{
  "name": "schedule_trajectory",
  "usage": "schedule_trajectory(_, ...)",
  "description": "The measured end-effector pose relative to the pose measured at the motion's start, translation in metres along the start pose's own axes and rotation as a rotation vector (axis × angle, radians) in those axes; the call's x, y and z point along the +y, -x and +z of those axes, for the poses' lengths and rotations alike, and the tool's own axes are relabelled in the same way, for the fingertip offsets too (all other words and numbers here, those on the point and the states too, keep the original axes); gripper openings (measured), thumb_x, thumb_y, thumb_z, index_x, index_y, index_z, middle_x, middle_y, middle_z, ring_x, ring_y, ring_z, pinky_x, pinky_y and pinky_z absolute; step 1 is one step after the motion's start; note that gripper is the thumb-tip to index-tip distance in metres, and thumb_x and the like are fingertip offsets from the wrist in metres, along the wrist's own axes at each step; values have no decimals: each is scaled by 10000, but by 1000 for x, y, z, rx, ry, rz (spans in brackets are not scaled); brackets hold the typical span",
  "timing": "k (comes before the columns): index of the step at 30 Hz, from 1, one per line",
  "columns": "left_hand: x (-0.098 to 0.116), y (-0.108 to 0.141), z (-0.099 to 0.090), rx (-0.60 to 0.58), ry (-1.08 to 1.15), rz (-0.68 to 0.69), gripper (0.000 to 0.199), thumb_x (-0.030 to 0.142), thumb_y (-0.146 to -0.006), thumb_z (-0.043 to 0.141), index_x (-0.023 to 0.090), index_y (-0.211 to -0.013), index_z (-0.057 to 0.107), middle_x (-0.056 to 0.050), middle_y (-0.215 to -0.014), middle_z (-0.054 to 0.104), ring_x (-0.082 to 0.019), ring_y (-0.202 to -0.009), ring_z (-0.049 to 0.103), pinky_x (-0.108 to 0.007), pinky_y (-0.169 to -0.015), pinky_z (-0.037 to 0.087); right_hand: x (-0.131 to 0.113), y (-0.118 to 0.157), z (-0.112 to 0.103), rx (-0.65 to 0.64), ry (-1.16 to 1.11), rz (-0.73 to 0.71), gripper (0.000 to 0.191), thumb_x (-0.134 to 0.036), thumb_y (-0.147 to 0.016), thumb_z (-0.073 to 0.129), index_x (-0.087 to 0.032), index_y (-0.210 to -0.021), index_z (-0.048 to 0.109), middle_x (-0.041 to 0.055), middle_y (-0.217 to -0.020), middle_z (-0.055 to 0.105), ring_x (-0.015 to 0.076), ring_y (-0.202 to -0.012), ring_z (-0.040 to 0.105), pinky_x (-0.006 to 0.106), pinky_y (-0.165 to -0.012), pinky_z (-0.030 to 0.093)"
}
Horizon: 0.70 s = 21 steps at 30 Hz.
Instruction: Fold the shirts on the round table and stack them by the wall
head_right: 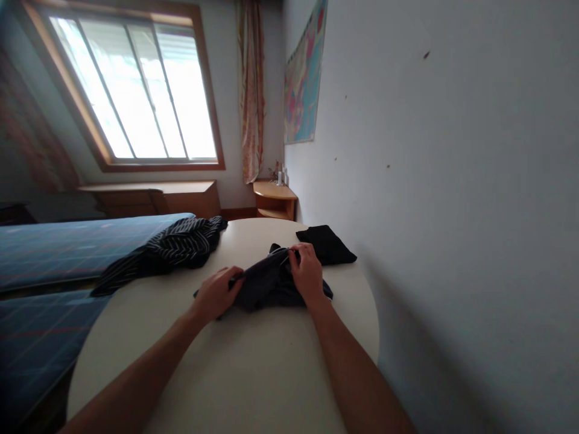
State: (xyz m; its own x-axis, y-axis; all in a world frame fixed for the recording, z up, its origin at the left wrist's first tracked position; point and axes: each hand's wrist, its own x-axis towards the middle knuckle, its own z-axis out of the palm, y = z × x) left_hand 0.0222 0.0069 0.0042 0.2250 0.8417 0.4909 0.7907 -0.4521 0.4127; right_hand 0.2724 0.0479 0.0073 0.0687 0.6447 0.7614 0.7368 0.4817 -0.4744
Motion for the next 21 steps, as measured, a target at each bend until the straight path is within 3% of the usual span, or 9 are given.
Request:
schedule_trajectory(4, -1, -8, -13, 272, 272, -163, 255, 444, -930, 509, 228, -965, 640, -19, -803, 691, -181, -730, 645, -279, -690, 487, 1, 0, 1, 10, -54, 5, 285, -423, -988, 446, -212, -1013, 634, 112, -1076, 615, 249, -1020, 601, 371, -911, 491)
schedule_trajectory(7, -11, -15, -22, 400, 475, -312, 343, 525, -865, 570, 193, -921, 636, -21, -790, 684, -171, -718, 643, -251, -629, 488, -3, 2, 4, -121, -132, -49, 239, -404, -969, 499, -218, -1020, 639, 98, -1147, 613, 212, -931, 629, 347, -880, 507)
schedule_trajectory(10, -30, -21, -25, 389, 722, -505, 431, 545, -805, 638, 164, -1007, 631, -39, -830, 702, -178, -729, 661, -247, -599, 504, -2, 5, 8, -286, -165, -86, 246, -374, -951, 540, -223, -1129, 616, 79, -1204, 617, 175, -856, 648, 336, -880, 510)
schedule_trajectory(13, -49, -25, -22, 322, 922, -617, 496, 439, -819, 666, 161, -1217, 563, -93, -1010, 722, -184, -803, 696, -259, -646, 551, 9, 5, 9, -307, -58, 6, 258, -326, -943, 536, -209, -1160, 614, 74, -1133, 660, 190, -879, 661, 343, -875, 505)
schedule_trajectory(15, -56, -24, -16, 285, 875, -597, 587, 367, -812, 693, 177, -1331, 496, -134, -1204, 675, -205, -946, 700, -287, -753, 574, 23, 5, 6, -292, 78, 91, 219, -280, -936, 522, -203, -1095, 652, 82, -1109, 674, 215, -942, 659, 344, -870, 500)
schedule_trajectory(17, -58, -22, -8, 241, 671, -509, 704, 352, -775, 738, 181, -1396, 456, -159, -1356, 588, -248, -1130, 645, -345, -912, 544, 39, 5, 1, -295, 229, 175, 218, -251, -919, 531, -195, -1072, 675, 105, -1130, 674, 245, -1011, 649, 344, -869, 495)
schedule_trajectory(19, -55, -16, -1, 170, 432, -390, 764, 370, -734, 772, 164, -1405, 469, -170, -1423, 531, -289, -1266, 554, -406, -1050, 454, 54, 6, -5, -342, 351, 254, 269, -282, -897, 575, -182, -1126, 674, 135, -1139, 673, 272, -1027, 650, 349, -846, 498)
schedule_trajectory(21, -48, -10, 5, 61, 263, -289, 706, 366, -735, 760, 169, -1370, 521, -157, -1381, 573, -304, -1271, 546, -429, -1079, 417, 64, 9, -8, -403, 417, 307, 353, -352, -870, 628, -173, -1171, 668, 157, -1130, 676, 285, -1001, 661, 350, -812, 503)
